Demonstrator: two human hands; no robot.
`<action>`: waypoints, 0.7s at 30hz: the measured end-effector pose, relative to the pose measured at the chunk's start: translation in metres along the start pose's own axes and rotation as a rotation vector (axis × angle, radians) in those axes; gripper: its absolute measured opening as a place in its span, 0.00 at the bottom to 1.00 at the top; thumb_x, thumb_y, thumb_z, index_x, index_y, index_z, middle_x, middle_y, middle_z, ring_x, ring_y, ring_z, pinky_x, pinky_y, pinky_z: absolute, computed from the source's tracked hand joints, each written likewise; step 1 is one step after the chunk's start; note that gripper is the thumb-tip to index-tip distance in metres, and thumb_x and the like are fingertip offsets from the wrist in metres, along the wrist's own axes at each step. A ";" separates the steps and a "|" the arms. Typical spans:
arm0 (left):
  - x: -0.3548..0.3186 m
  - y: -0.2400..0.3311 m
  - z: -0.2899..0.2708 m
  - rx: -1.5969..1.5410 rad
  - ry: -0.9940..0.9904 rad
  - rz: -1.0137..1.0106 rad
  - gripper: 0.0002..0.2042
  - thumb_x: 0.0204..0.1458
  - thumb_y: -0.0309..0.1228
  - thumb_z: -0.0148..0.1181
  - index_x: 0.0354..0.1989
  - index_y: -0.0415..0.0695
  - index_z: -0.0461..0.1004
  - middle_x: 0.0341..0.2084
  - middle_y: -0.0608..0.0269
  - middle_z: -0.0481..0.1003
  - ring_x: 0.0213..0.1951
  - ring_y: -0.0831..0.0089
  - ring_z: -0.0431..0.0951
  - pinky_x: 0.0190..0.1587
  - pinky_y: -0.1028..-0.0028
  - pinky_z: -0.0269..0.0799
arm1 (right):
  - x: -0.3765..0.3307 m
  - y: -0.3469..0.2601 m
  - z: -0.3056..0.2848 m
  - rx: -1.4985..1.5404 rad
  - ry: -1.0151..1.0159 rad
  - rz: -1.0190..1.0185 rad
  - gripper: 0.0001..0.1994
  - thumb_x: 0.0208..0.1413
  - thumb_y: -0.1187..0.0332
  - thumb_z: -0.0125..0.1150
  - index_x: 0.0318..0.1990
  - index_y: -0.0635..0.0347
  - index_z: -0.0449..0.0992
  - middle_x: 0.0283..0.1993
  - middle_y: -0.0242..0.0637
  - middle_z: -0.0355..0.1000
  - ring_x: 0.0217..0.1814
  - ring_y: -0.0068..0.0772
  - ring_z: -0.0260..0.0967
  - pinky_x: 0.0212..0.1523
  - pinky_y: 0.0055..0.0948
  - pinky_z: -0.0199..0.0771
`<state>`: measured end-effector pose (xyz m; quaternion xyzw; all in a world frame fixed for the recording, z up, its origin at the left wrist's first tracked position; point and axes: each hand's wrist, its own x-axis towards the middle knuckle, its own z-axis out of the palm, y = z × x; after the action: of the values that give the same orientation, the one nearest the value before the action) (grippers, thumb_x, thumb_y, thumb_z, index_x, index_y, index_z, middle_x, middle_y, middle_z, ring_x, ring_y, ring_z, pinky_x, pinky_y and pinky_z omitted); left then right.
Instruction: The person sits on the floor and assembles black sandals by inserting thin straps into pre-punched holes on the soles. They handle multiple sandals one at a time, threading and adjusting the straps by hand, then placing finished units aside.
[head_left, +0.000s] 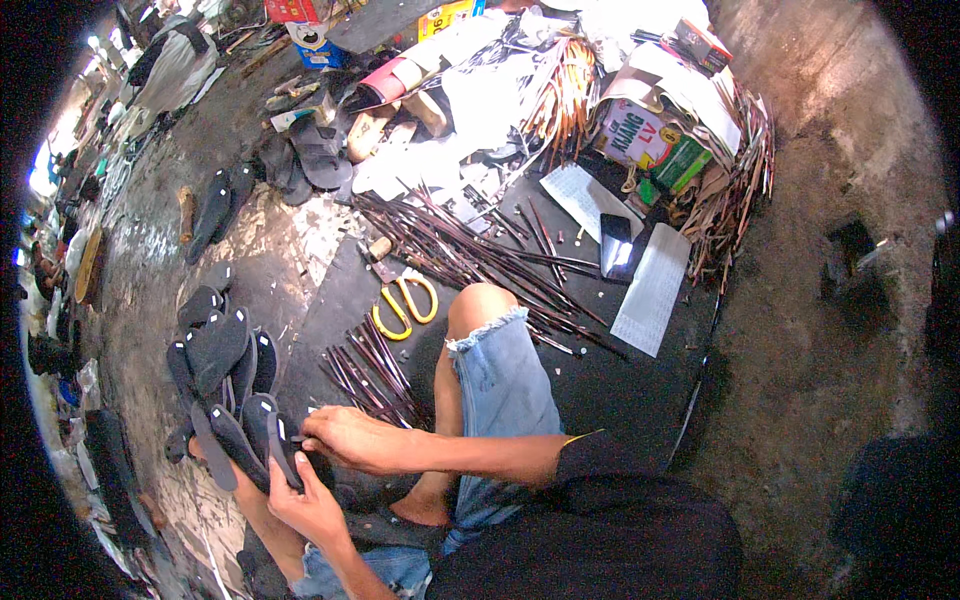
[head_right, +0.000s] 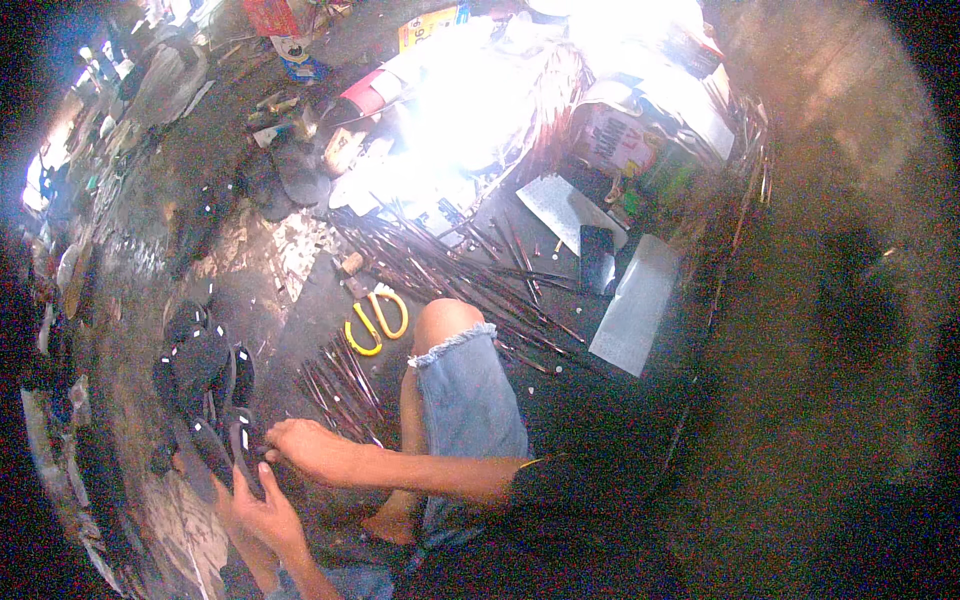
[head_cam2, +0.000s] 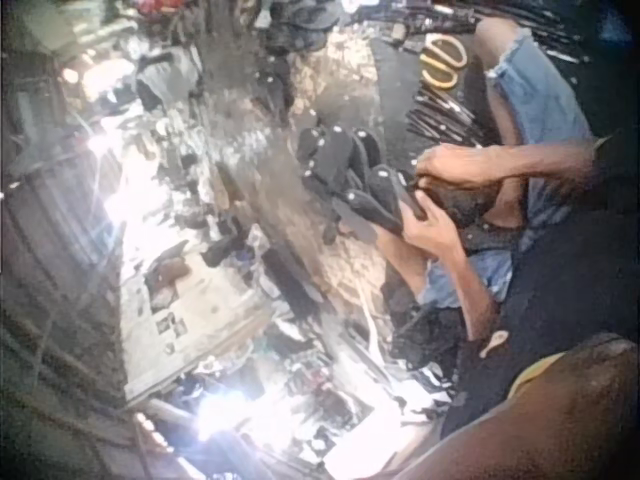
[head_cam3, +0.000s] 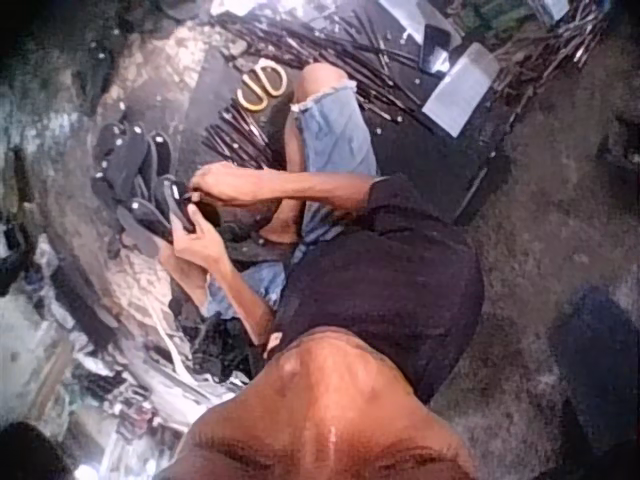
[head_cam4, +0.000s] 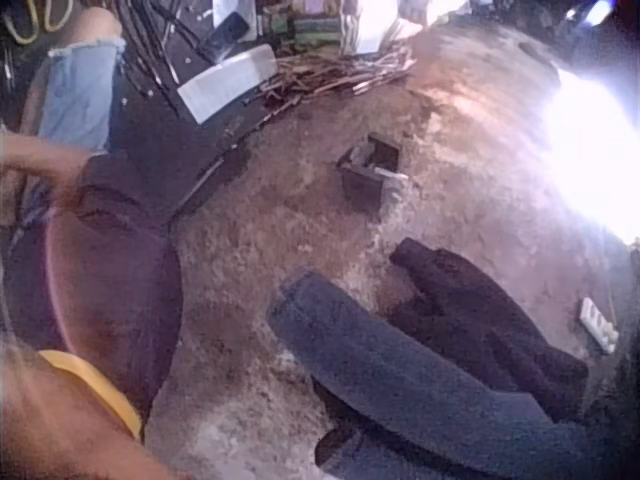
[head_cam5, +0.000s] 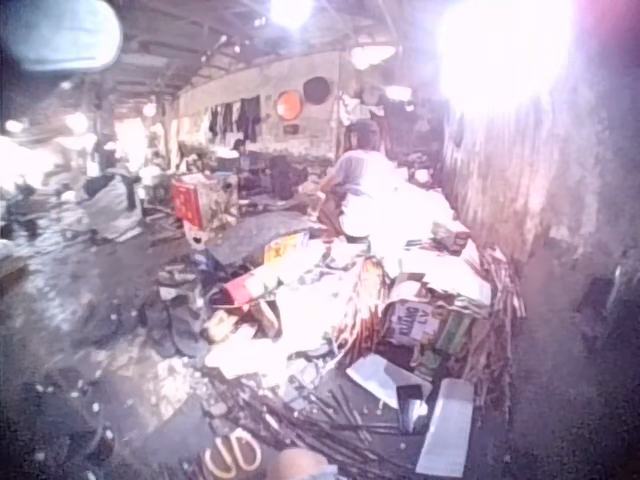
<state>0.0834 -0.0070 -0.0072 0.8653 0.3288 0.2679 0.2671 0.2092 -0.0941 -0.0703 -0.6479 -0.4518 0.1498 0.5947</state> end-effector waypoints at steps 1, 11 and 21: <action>-0.001 -0.005 0.003 0.084 0.014 0.086 0.18 0.66 0.25 0.65 0.59 0.21 0.78 0.46 0.32 0.85 0.45 0.46 0.88 0.53 0.56 0.80 | 0.001 0.002 0.001 -0.019 0.008 -0.073 0.08 0.65 0.71 0.64 0.40 0.69 0.76 0.38 0.54 0.76 0.45 0.64 0.76 0.48 0.55 0.76; -0.004 0.000 0.000 0.101 -0.033 0.124 0.17 0.67 0.24 0.64 0.59 0.24 0.79 0.50 0.34 0.85 0.51 0.42 0.87 0.57 0.54 0.78 | -0.002 -0.009 0.008 -0.233 0.107 0.007 0.09 0.58 0.70 0.67 0.43 0.64 0.78 0.41 0.50 0.76 0.48 0.57 0.76 0.51 0.50 0.76; 0.012 0.043 -0.033 0.092 -0.164 0.086 0.27 0.64 0.32 0.67 0.72 0.41 0.75 0.59 0.45 0.78 0.61 0.44 0.79 0.61 0.54 0.76 | 0.016 -0.036 -0.024 0.038 -0.076 0.163 0.09 0.67 0.70 0.61 0.48 0.65 0.79 0.43 0.60 0.79 0.45 0.68 0.79 0.49 0.58 0.81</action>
<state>0.0884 -0.0166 0.0469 0.9089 0.2807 0.1919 0.2413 0.2205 -0.1010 -0.0263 -0.6648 -0.4172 0.2308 0.5751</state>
